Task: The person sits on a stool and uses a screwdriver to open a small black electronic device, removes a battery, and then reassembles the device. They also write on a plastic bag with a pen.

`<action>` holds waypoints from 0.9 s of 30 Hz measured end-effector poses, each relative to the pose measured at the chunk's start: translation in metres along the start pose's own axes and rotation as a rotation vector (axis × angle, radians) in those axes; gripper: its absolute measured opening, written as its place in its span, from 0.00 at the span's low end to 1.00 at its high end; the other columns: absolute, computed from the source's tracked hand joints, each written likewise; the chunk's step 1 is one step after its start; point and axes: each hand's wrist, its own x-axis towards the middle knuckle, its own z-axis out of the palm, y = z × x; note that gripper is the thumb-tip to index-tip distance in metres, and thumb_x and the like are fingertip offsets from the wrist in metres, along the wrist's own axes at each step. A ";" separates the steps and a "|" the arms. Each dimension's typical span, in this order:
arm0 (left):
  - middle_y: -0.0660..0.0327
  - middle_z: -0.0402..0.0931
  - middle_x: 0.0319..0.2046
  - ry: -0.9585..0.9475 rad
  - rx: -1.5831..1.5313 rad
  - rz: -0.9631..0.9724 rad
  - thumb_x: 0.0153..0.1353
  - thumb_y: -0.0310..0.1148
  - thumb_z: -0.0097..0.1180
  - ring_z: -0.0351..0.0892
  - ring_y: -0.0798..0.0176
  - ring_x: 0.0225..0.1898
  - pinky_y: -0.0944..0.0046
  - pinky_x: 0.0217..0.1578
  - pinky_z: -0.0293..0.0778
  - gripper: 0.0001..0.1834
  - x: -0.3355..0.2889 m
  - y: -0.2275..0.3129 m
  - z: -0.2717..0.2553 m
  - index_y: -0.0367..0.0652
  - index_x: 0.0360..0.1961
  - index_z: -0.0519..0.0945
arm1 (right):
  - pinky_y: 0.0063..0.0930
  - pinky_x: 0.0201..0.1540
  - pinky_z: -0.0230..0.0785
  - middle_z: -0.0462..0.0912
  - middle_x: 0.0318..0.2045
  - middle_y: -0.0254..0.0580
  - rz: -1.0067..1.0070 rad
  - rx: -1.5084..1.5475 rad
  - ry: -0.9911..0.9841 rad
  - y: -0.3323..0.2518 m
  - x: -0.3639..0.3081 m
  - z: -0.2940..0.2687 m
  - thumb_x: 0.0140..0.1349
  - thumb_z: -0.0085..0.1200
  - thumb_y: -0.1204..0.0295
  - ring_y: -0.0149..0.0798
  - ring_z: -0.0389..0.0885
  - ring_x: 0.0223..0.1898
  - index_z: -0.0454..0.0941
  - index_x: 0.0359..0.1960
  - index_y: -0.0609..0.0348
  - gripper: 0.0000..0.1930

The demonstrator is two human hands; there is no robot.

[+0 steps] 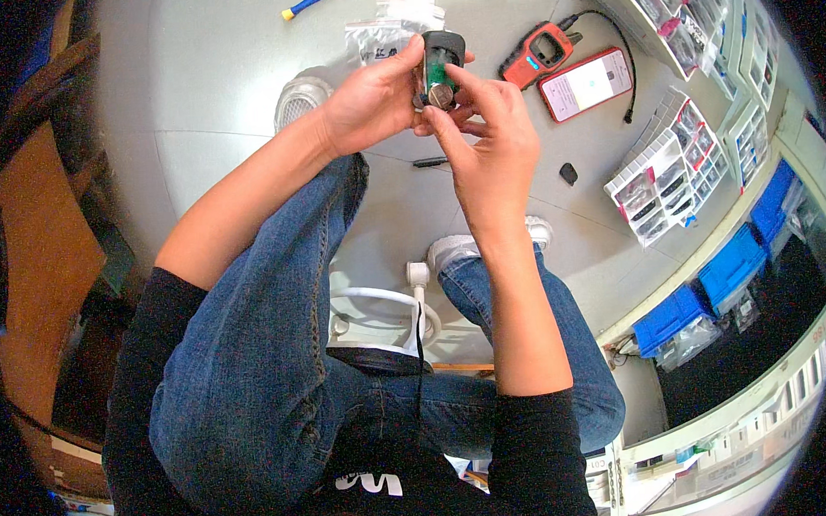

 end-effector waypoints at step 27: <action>0.70 0.69 0.27 -0.043 -0.110 -0.101 0.65 0.54 0.31 0.63 0.71 0.25 0.69 0.24 0.61 0.23 -0.002 -0.003 0.001 0.48 0.41 0.70 | 0.21 0.29 0.66 0.72 0.32 0.35 -0.072 -0.063 -0.046 0.020 0.017 -0.009 0.43 0.64 0.73 0.27 0.69 0.27 0.73 0.37 0.60 0.18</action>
